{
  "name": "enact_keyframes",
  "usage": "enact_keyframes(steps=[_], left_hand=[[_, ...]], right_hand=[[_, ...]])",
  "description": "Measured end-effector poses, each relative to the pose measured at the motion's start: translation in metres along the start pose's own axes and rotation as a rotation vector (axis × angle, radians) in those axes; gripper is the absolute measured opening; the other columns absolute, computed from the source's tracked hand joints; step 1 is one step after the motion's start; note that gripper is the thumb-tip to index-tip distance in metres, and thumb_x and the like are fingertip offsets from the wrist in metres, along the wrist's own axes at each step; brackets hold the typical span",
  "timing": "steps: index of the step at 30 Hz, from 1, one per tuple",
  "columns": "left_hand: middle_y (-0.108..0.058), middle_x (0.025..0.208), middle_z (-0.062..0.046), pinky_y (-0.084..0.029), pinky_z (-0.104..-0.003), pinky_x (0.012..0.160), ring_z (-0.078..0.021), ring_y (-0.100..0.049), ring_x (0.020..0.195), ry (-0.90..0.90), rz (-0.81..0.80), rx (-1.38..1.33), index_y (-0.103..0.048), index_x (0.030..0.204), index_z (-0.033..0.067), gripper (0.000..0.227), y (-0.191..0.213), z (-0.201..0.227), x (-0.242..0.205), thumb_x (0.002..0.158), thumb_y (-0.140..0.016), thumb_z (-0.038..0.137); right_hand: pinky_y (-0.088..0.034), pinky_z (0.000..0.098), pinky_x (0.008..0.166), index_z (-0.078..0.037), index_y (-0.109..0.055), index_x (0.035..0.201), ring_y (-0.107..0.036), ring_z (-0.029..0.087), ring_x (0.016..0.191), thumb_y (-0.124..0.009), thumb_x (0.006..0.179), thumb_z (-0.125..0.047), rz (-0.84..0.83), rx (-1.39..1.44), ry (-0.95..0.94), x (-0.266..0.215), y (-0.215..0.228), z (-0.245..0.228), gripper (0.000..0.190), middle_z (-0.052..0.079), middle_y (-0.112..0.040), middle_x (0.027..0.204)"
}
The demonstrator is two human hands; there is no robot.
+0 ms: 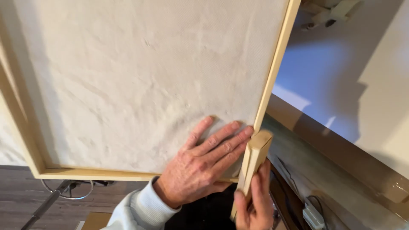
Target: Sanding the edges and corners of a wooden picture frame using a sanding block.
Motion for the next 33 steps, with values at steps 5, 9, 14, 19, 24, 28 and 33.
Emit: enact_keyframes(steps=[5, 9, 14, 19, 24, 28, 33], left_hand=[[-0.041, 0.164, -0.008, -0.019, -0.057, 0.127, -0.0261, -0.035, 0.154, -0.007, -0.023, -0.062, -0.045, 0.153, 0.0018, 0.101, 0.002, -0.001, 0.003, 0.069, -0.079, 0.045], [-0.042, 0.163, -0.008, -0.020, -0.057, 0.125, -0.0258, -0.036, 0.153, -0.001, -0.062, -0.066, -0.046, 0.152, 0.0024, 0.104, 0.003, 0.004, 0.002, 0.063, -0.079, 0.045], [-0.042, 0.163, -0.007, -0.023, -0.056, 0.126, -0.0243, -0.037, 0.153, -0.002, -0.005, -0.085, -0.048, 0.151, 0.0028, 0.100, 0.005, -0.004, 0.003, 0.062, -0.080, 0.037], [-0.042, 0.163, -0.008, -0.024, -0.056, 0.126, -0.0258, -0.038, 0.153, 0.000, -0.028, -0.128, -0.048, 0.151, 0.0010, 0.097, 0.007, -0.002, 0.003, 0.065, -0.078, 0.035], [-0.043, 0.163, -0.006, -0.023, -0.055, 0.127, -0.0237, -0.038, 0.153, 0.008, 0.023, -0.090, -0.049, 0.152, 0.0031, 0.092, 0.003, -0.003, 0.003, 0.070, -0.077, 0.033], [-0.043, 0.164, -0.005, -0.023, -0.054, 0.129, -0.0221, -0.038, 0.154, 0.025, 0.020, -0.023, -0.050, 0.151, 0.0045, 0.088, 0.005, -0.007, 0.001, 0.072, -0.076, 0.031], [-0.044, 0.163, -0.006, -0.022, -0.056, 0.128, -0.0244, -0.037, 0.154, 0.001, -0.012, -0.093, -0.051, 0.152, 0.0027, 0.092, 0.004, -0.001, 0.003, 0.069, -0.075, 0.035]], right_hand=[[-0.042, 0.0328, 0.125, -0.001, -0.038, 0.161, -0.045, 0.023, 0.151, -0.057, 0.119, -0.004, 0.134, -0.044, 0.198, 0.191, 0.016, -0.013, 0.046, 0.017, -0.041, 0.168], [-0.040, 0.0339, 0.086, -0.005, -0.049, 0.157, -0.050, 0.029, 0.099, -0.060, 0.112, -0.013, 0.141, -0.105, -0.141, 0.211, 0.025, -0.013, 0.047, 0.027, -0.059, 0.129], [-0.034, 0.0426, 0.129, 0.011, -0.030, 0.160, -0.043, 0.035, 0.154, -0.047, 0.103, -0.010, 0.107, 0.210, -0.166, 0.043, 0.010, 0.020, 0.063, 0.026, -0.040, 0.166], [-0.036, 0.0371, 0.127, 0.011, -0.028, 0.164, -0.045, 0.028, 0.150, -0.049, 0.110, -0.015, 0.171, 0.307, -0.217, 0.074, 0.017, 0.026, 0.064, 0.023, -0.038, 0.167], [-0.037, 0.0360, 0.126, 0.010, -0.029, 0.164, -0.046, 0.027, 0.150, -0.049, 0.109, -0.017, 0.188, 0.155, -0.171, 0.046, 0.015, 0.018, 0.064, 0.023, -0.041, 0.165], [-0.038, 0.0385, 0.128, 0.010, -0.029, 0.162, -0.047, 0.031, 0.153, -0.047, 0.107, -0.016, 0.106, 0.064, -0.167, 0.040, 0.006, 0.003, 0.063, 0.025, -0.041, 0.167], [-0.045, 0.0293, 0.118, 0.006, -0.030, 0.162, -0.054, 0.023, 0.140, -0.050, 0.115, -0.012, 0.135, -0.038, -0.028, 0.133, 0.013, -0.019, 0.054, 0.020, -0.046, 0.165]])
Point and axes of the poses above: each hand's wrist, its own x-axis towards the middle knuckle, its own y-axis out of the back of the hand, z = x × y, the point moved 8 cm from there along x, towards the middle knuckle
